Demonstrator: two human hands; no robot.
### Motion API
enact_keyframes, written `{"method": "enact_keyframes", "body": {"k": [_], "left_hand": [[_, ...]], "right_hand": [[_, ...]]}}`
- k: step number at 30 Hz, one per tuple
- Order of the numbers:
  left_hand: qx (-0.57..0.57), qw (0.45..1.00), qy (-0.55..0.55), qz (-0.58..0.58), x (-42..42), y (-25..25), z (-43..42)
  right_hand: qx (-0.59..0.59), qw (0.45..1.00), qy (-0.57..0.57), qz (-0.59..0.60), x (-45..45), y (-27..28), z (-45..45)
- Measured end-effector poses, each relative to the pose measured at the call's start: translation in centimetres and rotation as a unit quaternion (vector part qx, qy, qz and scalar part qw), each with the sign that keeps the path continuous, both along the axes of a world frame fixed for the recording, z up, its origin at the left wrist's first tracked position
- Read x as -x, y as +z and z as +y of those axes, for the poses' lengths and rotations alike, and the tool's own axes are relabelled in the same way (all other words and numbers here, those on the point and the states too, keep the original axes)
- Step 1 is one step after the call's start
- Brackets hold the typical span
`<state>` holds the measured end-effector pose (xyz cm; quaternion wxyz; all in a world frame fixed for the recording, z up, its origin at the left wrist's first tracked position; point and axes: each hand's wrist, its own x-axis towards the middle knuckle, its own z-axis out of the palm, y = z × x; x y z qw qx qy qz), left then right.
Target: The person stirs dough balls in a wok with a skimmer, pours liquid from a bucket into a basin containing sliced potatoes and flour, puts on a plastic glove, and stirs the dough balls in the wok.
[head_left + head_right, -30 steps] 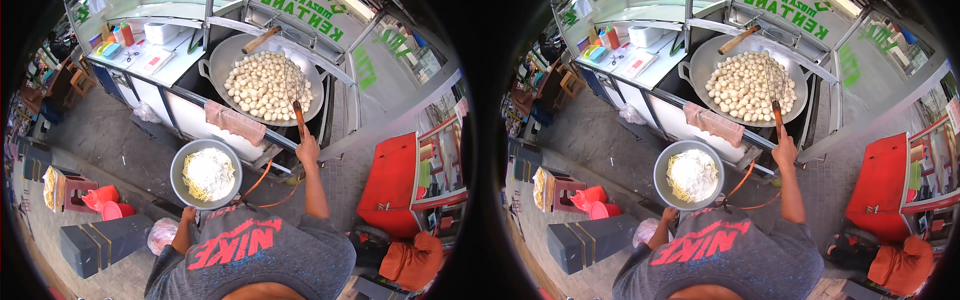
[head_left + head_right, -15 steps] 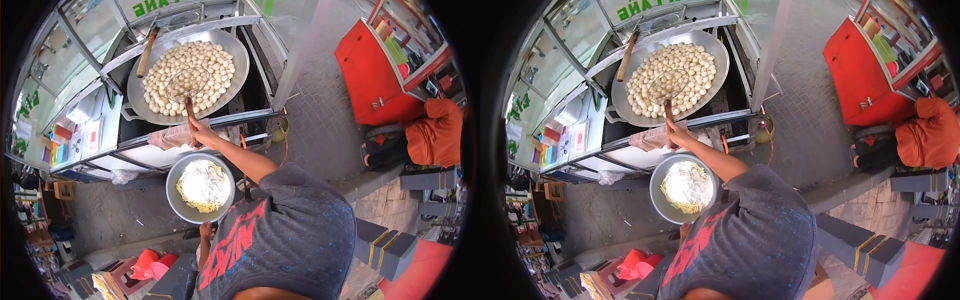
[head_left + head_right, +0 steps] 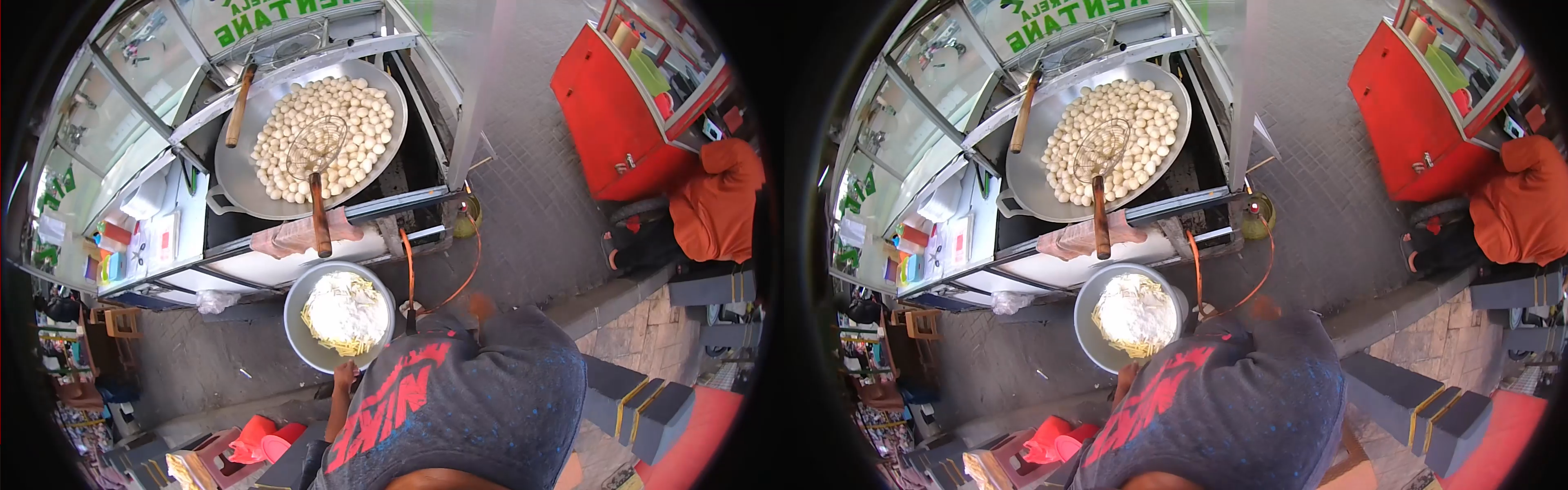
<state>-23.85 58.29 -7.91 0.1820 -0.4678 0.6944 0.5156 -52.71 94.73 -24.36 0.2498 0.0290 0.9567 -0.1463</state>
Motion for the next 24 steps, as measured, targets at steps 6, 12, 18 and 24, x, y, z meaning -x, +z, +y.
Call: {"method": "enact_keyframes", "body": {"k": [6,12,18,24], "left_hand": [[-0.002,0.999,0.051,0.018,0.0,-1.4,0.2],[-0.004,0.994,-0.061,0.086,-5.2,-8.1,-3.0],[0.062,0.984,-0.166,0.009,-3.6,-5.6,-6.4],[0.038,0.997,-0.068,-0.007,6.7,2.5,-1.7]], "right_hand": [[0.011,0.996,0.021,-0.09,1.7,8.1,4.5],[0.096,0.987,0.074,-0.108,6.7,9.6,-7.1],[0.292,0.954,0.053,-0.044,5.8,11.6,-15.4],[0.25,0.956,0.101,-0.112,1.6,3.8,-11.1]]}}
